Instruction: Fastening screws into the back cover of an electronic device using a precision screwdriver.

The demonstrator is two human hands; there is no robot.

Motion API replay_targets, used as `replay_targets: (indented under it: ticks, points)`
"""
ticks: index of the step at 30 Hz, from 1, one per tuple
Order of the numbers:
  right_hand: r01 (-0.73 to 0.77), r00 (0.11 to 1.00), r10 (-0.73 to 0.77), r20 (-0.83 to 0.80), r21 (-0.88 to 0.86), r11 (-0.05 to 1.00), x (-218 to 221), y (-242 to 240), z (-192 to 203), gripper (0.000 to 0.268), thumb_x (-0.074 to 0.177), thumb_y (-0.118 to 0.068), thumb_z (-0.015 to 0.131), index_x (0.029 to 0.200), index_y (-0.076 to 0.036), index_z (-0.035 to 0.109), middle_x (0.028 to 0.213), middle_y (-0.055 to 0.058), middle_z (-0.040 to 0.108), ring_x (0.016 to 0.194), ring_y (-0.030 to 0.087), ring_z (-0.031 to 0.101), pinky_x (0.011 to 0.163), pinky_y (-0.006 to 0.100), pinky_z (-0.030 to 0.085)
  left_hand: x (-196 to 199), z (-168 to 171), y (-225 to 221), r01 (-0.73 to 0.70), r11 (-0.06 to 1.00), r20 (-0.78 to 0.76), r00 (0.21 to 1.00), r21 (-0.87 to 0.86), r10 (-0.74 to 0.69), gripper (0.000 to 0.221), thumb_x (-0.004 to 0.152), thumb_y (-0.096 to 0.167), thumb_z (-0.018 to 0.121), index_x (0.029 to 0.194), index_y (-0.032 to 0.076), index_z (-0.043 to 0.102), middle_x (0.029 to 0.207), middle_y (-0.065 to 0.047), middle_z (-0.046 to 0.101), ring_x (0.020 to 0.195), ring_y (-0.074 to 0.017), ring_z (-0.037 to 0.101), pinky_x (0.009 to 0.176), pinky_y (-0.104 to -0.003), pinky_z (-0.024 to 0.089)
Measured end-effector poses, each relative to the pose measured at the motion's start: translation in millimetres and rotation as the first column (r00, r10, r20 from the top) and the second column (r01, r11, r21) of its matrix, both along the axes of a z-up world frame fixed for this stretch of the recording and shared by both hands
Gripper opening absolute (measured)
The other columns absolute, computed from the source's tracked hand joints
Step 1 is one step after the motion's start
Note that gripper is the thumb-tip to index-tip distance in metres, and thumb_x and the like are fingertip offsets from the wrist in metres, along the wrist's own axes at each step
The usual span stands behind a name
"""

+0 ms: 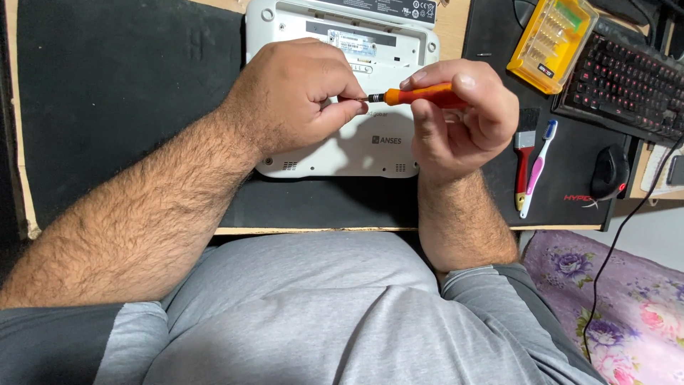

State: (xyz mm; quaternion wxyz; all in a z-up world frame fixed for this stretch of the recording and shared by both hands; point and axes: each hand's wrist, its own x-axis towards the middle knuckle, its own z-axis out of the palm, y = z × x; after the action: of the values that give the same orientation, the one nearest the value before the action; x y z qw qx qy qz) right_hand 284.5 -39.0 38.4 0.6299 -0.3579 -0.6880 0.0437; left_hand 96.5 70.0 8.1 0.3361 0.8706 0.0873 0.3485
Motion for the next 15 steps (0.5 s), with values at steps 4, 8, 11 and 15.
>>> replay_targets:
  ticks: [4, 8, 11, 15]
  points:
    - [0.014, 0.997, -0.013, 0.072, -0.007, 1.0, 1, -3, -4, 0.038, 0.104, -0.005, 0.06, 0.14, -0.013, 0.049, 0.098, 0.029, 0.059, 0.079, 0.033, 0.062, 0.062, 0.04, 0.061, 0, 3, -1, 0.011, 1.0, 0.041, 0.999, 0.009, -0.011, 0.004, 0.092, 0.009, 0.077, 0.089, 0.01, 0.078, 0.084, 0.0, 0.071, 0.08, -0.0218, 0.065, 0.068, -0.036, 0.05]
    - [-0.028, 0.997, 0.027, 0.071, 0.015, 0.999, -2, -1, -5, 0.04, 0.105, 0.0, 0.054, 0.143, -0.011, 0.049, 0.099, 0.031, 0.059, 0.077, 0.036, 0.062, 0.062, 0.042, 0.06, -1, 1, 0, 0.017, 0.998, 0.072, 0.997, 0.056, -0.021, 0.007, 0.093, 0.009, 0.081, 0.089, 0.012, 0.076, 0.086, 0.0, 0.068, 0.08, -0.0226, 0.062, 0.068, -0.036, 0.048]
    - [-0.092, 0.996, 0.092, -0.003, 0.025, 0.995, -3, -3, -11, 0.049, 0.099, 0.004, 0.057, 0.145, -0.008, 0.044, 0.095, 0.035, 0.058, 0.071, 0.038, 0.062, 0.062, 0.042, 0.057, -7, 3, 4, 0.065, 0.998, 0.08, 0.995, 0.006, -0.065, 0.028, 0.091, 0.026, 0.093, 0.103, 0.008, 0.076, 0.099, -0.005, 0.071, 0.092, -0.0269, 0.064, 0.077, -0.039, 0.049]
    - [-0.109, 0.994, 0.109, -0.028, 0.027, 0.994, -7, -5, -17, 0.044, 0.098, -0.002, 0.059, 0.14, -0.006, 0.048, 0.091, 0.033, 0.059, 0.067, 0.039, 0.061, 0.06, 0.043, 0.054, -17, 10, 13, 0.186, 0.979, 0.2, 0.966, -0.088, -0.166, 0.042, 0.099, 0.033, 0.083, 0.113, -0.004, 0.07, 0.106, -0.016, 0.07, 0.099, -0.0317, 0.067, 0.083, -0.043, 0.052]
